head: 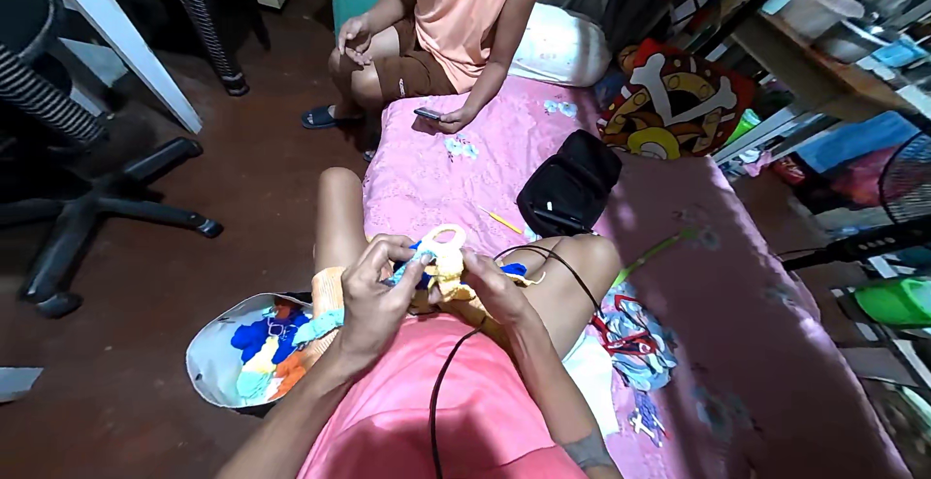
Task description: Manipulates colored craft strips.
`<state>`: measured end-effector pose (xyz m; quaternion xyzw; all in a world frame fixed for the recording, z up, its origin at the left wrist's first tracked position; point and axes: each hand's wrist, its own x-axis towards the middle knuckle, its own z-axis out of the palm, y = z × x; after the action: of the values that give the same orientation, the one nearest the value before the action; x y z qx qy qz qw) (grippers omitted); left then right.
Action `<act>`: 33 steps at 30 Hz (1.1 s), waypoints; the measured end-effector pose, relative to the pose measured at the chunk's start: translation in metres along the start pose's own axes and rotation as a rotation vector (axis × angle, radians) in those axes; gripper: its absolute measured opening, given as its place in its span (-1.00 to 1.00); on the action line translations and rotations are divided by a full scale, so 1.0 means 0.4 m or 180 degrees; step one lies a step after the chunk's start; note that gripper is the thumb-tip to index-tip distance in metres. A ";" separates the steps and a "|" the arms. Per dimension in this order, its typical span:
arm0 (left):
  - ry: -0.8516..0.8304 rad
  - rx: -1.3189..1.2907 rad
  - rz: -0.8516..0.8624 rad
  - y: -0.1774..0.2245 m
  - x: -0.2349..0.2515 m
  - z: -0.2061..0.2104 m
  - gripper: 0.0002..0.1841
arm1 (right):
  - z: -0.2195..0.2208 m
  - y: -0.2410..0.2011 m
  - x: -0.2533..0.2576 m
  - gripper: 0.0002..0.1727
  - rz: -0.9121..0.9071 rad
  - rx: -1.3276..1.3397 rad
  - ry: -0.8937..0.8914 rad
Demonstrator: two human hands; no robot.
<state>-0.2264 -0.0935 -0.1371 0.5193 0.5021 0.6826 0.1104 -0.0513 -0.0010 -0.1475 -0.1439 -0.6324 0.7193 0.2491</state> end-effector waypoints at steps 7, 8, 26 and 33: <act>-0.1808 -0.0798 -0.2161 0.022 0.035 -0.043 -0.36 | -0.108 -0.159 0.025 -0.80 0.0783 -0.1951 -0.0470; -0.1889 -0.1159 -0.2376 0.023 0.035 -0.032 -0.33 | -0.114 -0.180 0.051 -0.84 0.0789 -0.2240 -0.0346; 0.0288 -0.1822 -0.0103 0.113 0.179 0.104 -0.38 | 0.037 -0.178 0.105 -0.67 -0.1854 -0.0273 0.0724; 0.0304 -0.1077 -0.0144 0.113 0.130 0.132 -0.49 | 0.045 -0.162 0.100 -0.84 -0.1264 0.0286 0.1003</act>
<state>-0.1890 -0.0498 -0.0722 0.4490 0.3963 0.7786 0.1876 -0.0826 0.0104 -0.0769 -0.1160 -0.5691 0.6523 0.4870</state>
